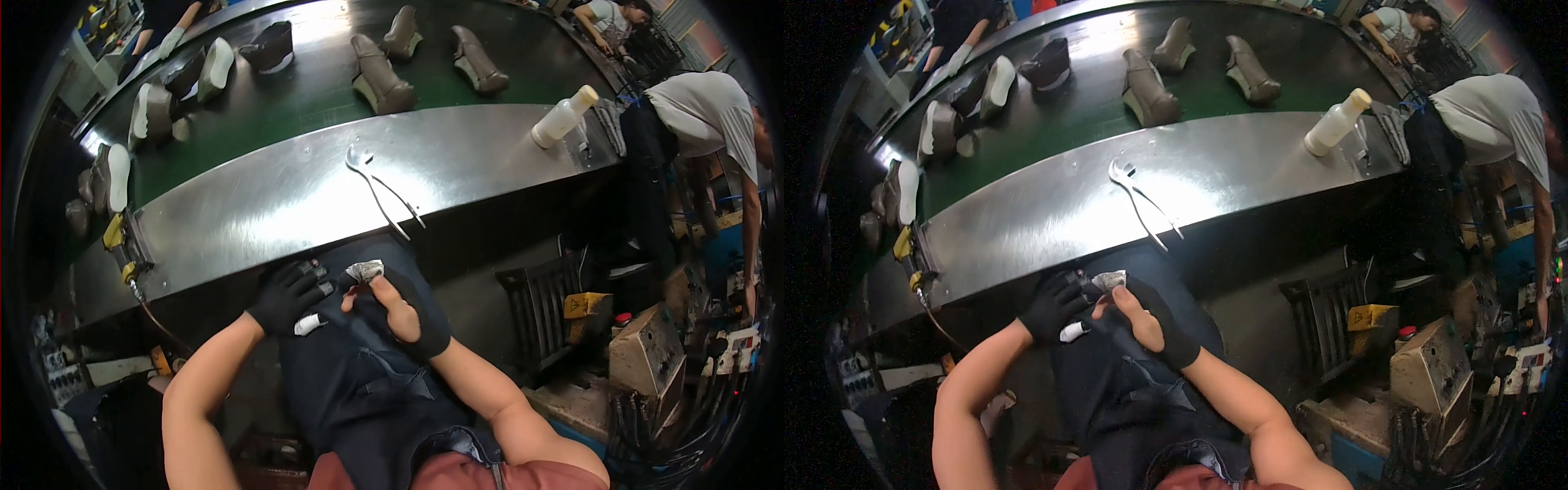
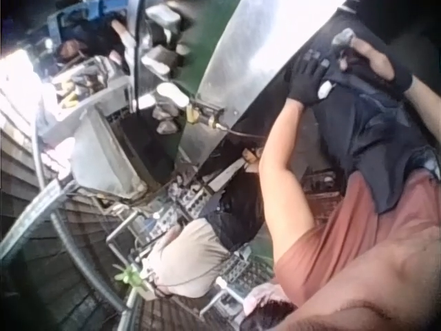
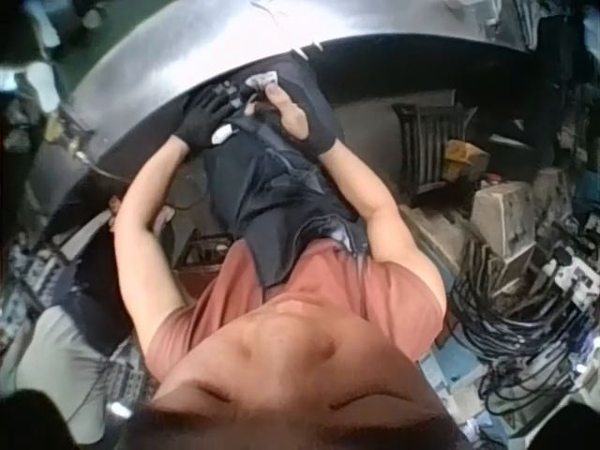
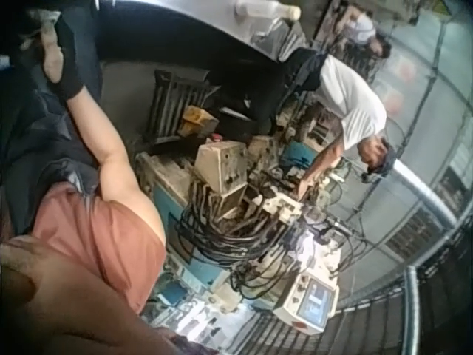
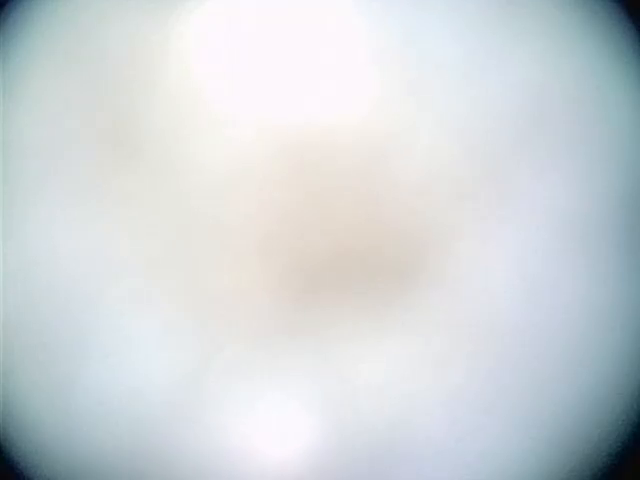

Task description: Using a specialized hand tool to pull and secure leather over a shoe last on an assembly line.

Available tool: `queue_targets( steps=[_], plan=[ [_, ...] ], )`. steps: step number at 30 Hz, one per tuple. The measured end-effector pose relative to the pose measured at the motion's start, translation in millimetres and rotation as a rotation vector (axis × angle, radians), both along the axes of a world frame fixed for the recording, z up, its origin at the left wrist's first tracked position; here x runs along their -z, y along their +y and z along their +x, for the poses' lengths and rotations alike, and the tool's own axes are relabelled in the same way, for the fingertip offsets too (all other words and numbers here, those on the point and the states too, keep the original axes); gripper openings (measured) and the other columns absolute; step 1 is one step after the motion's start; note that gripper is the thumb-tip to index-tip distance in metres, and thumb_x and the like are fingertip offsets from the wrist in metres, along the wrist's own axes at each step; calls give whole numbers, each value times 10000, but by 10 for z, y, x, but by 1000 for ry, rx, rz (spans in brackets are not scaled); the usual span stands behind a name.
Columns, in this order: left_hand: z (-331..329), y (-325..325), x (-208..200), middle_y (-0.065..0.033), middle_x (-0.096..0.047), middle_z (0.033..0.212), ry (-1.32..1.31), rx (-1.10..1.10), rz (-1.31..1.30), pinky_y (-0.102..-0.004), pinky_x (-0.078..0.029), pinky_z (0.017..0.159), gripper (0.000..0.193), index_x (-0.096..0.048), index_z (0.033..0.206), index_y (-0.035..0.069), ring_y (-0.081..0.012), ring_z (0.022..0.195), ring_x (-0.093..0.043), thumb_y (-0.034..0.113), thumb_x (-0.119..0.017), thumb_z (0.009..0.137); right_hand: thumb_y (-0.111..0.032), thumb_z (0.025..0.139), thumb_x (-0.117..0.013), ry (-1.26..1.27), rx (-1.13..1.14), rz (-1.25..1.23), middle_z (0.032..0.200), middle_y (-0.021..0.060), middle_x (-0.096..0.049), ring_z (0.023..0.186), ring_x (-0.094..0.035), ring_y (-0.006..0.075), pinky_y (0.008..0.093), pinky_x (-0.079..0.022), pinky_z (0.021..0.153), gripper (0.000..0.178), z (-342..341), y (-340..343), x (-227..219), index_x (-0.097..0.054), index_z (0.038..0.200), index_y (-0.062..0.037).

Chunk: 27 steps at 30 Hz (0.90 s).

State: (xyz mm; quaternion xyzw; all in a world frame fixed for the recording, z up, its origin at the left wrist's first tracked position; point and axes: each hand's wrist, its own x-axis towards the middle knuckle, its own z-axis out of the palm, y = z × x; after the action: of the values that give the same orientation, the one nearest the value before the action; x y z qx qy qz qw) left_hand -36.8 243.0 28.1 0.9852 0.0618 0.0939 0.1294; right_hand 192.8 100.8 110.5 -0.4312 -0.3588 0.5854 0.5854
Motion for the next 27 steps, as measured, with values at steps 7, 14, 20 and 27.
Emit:
queue_targets(
  steps=[7,14,20,27],
  plan=[
    [0,36,-23,-204,-528,1419,-4,10,-9,-535,-368,1114,579,-619,1285,70,-411,1324,-481,426,-710,837,-410,1068,-301,530,-328,77,1029,126,-666,956,-624,202,313,-480,904,546,-55,-219,-268,-562,1252,34],
    [-33,19,68,-182,-488,1460,32,-2,-14,-538,-334,1140,620,-584,1335,111,-392,1372,-433,429,-706,818,-661,846,-538,279,-297,-211,908,127,-645,785,-580,204,300,-450,682,702,-103,-359,-398,-660,867,30],
    [-54,17,88,-182,-484,1463,35,3,-39,-530,-324,1151,622,-578,1345,111,-389,1386,-419,421,-706,821,-578,817,-574,439,-304,-121,660,102,-546,713,-520,252,329,-388,631,593,-124,-308,-521,-582,708,5],
    [-46,-2,82,-201,-478,1473,25,-16,-105,-548,-302,1151,611,-582,1340,111,-405,1393,-409,370,-686,796,-543,863,-540,635,-279,-40,616,72,-501,625,-456,215,338,-372,626,523,-144,-335,-603,-588,698,-49]
  ],
)
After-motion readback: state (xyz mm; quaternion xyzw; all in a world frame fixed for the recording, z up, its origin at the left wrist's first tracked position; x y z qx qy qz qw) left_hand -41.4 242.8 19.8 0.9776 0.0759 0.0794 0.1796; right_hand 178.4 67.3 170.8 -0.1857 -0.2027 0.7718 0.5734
